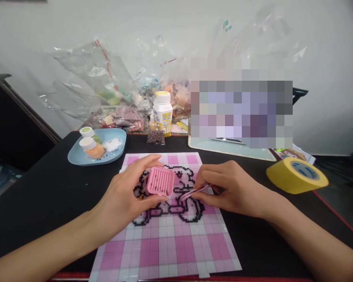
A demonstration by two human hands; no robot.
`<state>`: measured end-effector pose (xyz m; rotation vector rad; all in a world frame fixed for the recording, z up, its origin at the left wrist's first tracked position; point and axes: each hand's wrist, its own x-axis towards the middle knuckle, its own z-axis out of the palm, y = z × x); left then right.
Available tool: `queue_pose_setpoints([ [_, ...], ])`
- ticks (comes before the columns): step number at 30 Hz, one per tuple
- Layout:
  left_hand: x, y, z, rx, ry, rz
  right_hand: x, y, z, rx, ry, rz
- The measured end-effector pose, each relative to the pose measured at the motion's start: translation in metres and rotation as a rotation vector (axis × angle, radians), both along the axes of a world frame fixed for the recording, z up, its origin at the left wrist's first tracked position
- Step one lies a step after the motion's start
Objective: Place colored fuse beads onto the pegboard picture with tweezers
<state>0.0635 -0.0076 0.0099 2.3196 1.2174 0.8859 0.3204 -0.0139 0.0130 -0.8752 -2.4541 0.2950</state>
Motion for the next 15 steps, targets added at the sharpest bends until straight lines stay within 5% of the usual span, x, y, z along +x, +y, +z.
queue_pose_setpoints([
  [15,-0.0007,0.0006,0.0001,0.018,0.003,-0.019,0.0009,0.0007,-0.0008,0.006,-0.023,-0.003],
])
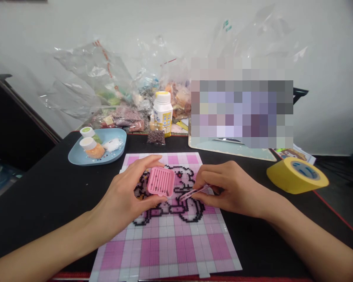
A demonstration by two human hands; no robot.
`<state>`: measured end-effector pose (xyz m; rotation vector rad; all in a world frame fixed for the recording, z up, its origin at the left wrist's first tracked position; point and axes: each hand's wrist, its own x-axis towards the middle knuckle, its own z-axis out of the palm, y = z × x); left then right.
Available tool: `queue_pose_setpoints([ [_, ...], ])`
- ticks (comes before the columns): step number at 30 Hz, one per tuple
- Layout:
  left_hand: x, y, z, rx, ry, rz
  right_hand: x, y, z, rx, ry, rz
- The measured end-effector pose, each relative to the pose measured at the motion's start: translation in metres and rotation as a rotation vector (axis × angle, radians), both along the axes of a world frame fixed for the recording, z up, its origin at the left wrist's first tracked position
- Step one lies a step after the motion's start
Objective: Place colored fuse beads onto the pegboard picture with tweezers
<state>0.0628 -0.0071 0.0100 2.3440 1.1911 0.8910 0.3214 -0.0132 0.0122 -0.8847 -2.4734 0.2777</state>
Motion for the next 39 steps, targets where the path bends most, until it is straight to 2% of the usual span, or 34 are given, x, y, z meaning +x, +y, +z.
queue_pose_setpoints([
  [8,-0.001,0.003,-0.003,0.048,0.021,0.017,0.000,0.001,0.000,0.005,0.025,0.012],
  [13,-0.001,0.003,-0.003,0.079,0.011,0.050,-0.002,0.001,-0.003,0.033,0.133,-0.006],
  [17,0.000,0.002,-0.004,0.064,0.020,0.023,-0.006,0.000,-0.006,0.023,0.201,-0.006],
  [22,-0.001,0.001,-0.005,0.044,0.007,-0.028,-0.012,-0.001,-0.011,0.032,0.184,0.003],
  [39,0.001,-0.001,-0.003,0.005,0.040,-0.022,-0.014,0.001,-0.017,0.019,0.147,0.012],
])
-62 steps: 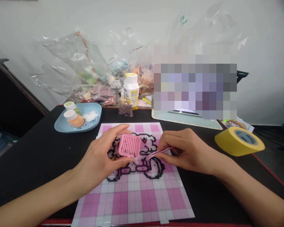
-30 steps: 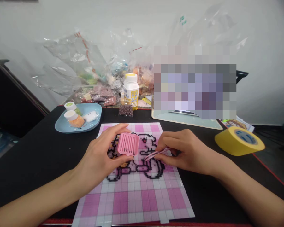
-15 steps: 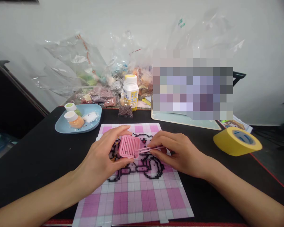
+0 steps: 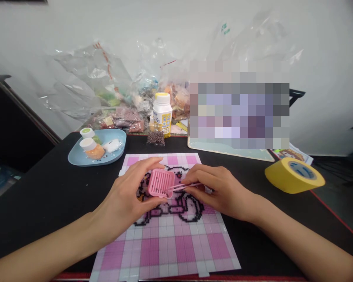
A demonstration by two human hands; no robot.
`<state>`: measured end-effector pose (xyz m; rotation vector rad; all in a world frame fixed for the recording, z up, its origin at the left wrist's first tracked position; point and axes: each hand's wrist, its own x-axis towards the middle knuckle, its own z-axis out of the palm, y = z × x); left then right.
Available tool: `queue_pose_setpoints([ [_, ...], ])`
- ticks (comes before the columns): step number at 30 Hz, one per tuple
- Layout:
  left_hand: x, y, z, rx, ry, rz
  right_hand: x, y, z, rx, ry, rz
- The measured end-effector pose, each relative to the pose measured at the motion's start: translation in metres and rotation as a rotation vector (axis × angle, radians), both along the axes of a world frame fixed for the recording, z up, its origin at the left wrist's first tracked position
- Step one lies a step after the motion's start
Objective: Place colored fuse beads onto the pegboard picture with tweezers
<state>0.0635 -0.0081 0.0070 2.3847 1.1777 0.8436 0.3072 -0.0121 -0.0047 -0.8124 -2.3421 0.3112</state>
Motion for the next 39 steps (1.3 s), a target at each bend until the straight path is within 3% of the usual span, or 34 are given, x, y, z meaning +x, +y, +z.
queue_pose_setpoints([
  [19,-0.002,0.001,-0.001,0.023,0.001,-0.013,0.000,0.000,0.000,0.025,0.020,-0.015],
  [28,-0.001,0.002,-0.001,0.061,-0.003,0.032,0.013,-0.002,0.021,-0.104,0.048,-0.073],
  [39,0.000,0.001,0.001,0.035,-0.006,0.035,0.016,0.001,0.020,-0.098,-0.090,0.019],
])
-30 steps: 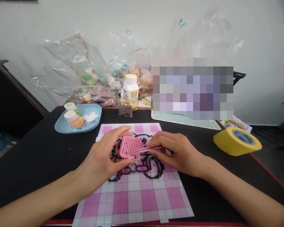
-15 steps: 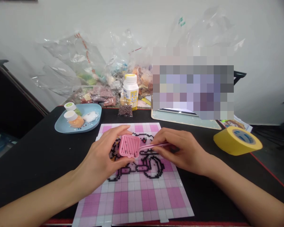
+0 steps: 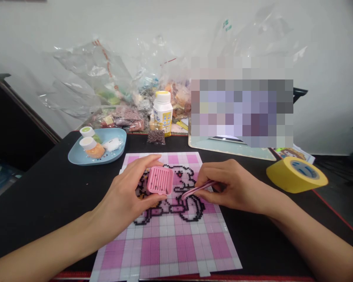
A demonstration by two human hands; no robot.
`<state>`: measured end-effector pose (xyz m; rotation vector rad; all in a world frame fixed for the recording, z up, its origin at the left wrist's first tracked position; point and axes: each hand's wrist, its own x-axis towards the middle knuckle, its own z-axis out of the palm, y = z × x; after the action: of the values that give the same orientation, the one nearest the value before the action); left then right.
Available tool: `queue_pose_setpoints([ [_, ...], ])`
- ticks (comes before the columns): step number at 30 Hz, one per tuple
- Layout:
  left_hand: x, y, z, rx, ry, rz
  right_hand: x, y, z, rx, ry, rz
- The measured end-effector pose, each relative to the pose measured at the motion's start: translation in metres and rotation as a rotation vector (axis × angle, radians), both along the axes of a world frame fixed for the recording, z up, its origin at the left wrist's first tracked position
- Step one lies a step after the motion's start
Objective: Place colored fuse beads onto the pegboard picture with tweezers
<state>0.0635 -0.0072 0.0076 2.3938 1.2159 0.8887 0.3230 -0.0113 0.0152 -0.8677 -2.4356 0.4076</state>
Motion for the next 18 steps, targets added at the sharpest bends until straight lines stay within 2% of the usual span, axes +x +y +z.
queue_pose_setpoints([
  [18,-0.0014,0.0015,-0.0018,0.030,-0.010,-0.028,0.0010,0.0003,-0.0021,-0.020,-0.020,-0.002],
])
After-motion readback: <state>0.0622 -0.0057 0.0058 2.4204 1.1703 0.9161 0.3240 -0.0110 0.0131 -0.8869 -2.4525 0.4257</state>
